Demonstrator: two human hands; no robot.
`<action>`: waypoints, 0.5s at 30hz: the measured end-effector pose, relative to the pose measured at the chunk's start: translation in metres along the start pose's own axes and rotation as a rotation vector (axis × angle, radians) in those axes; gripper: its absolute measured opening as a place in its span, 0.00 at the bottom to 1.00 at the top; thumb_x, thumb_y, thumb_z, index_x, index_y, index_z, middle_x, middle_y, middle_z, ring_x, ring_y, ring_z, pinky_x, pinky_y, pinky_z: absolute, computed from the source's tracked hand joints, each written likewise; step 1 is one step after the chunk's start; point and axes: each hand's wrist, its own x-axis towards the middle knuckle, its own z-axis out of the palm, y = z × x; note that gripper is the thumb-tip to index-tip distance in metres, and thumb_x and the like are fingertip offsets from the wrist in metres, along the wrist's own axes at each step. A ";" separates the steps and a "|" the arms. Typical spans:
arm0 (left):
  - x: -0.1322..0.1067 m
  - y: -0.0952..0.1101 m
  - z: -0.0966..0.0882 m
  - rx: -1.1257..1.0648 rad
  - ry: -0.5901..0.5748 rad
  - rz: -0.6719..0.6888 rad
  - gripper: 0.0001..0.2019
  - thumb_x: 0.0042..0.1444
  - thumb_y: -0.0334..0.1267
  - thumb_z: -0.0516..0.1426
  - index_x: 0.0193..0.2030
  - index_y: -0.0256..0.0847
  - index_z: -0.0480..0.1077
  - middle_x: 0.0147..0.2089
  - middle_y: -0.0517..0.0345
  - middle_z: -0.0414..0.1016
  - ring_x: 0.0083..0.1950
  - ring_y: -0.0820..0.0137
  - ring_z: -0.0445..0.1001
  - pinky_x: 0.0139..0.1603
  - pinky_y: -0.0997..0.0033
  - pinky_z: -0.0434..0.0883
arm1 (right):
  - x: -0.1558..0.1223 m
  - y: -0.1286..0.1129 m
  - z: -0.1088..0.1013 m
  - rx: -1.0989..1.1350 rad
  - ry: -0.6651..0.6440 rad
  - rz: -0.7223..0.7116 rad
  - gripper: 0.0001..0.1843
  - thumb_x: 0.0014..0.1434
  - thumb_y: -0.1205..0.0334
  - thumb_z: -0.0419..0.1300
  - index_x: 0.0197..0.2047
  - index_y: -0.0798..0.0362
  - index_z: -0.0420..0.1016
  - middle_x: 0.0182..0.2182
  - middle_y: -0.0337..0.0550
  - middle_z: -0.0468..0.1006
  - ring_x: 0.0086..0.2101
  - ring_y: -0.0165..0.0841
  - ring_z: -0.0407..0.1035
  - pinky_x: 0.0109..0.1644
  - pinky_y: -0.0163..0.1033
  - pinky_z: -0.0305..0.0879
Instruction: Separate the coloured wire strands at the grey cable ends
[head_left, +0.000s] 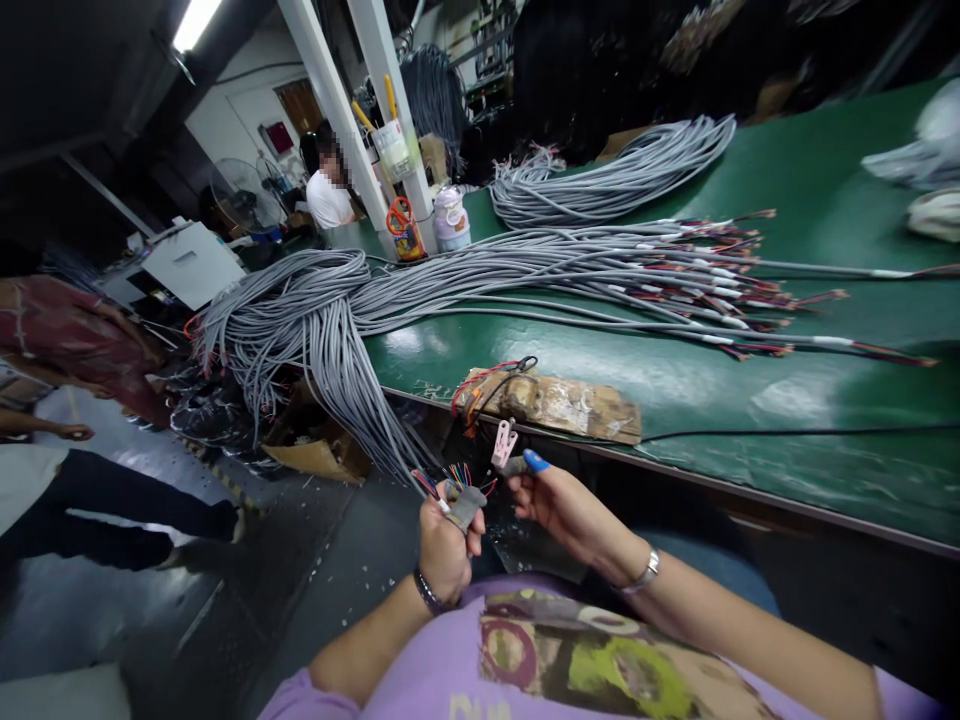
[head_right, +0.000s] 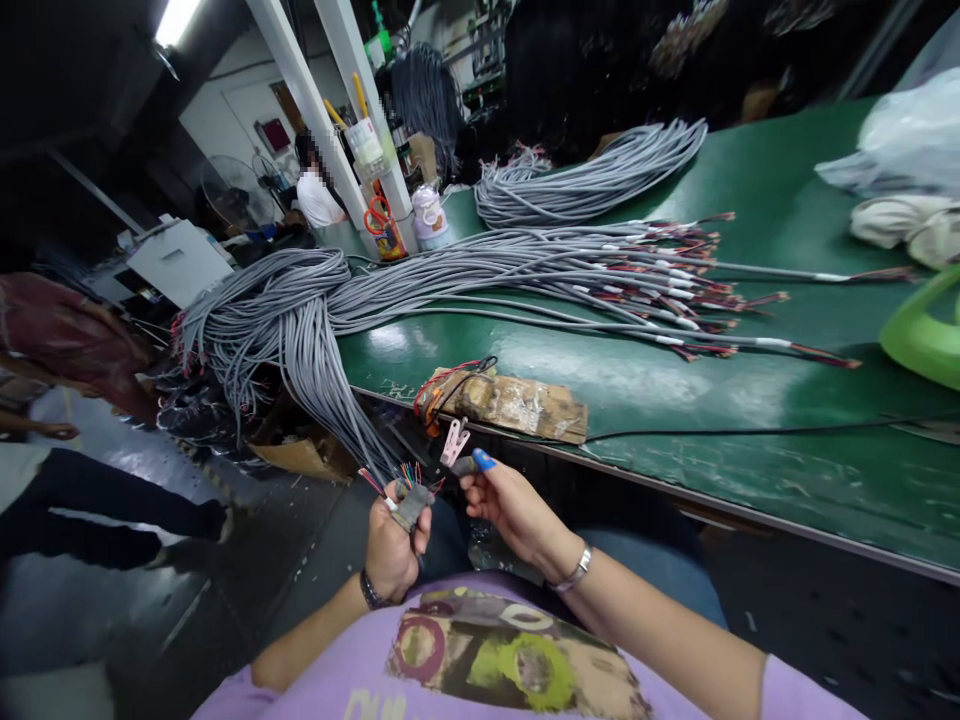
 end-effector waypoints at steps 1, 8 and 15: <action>0.000 0.002 0.001 -0.008 -0.006 -0.001 0.10 0.45 0.42 0.59 0.26 0.37 0.66 0.15 0.66 0.64 0.10 0.83 0.51 0.09 0.82 0.46 | 0.002 -0.003 0.000 -0.002 0.013 0.001 0.20 0.47 0.43 0.63 0.30 0.54 0.73 0.27 0.41 0.71 0.23 0.25 0.60 0.27 0.32 0.61; 0.001 0.016 0.019 -0.069 -0.079 0.019 0.12 0.46 0.44 0.60 0.26 0.37 0.65 0.15 0.66 0.65 0.10 0.84 0.52 0.10 0.83 0.46 | 0.015 -0.020 0.012 -0.331 -0.014 -0.289 0.22 0.49 0.41 0.60 0.28 0.54 0.74 0.24 0.39 0.71 0.23 0.27 0.59 0.28 0.34 0.57; 0.007 0.013 0.028 -0.093 -0.047 0.002 0.12 0.47 0.44 0.59 0.26 0.38 0.64 0.15 0.66 0.65 0.10 0.84 0.52 0.09 0.83 0.46 | 0.023 -0.011 0.014 -0.118 -0.066 -0.245 0.24 0.51 0.38 0.57 0.29 0.52 0.74 0.22 0.39 0.71 0.24 0.29 0.62 0.31 0.36 0.59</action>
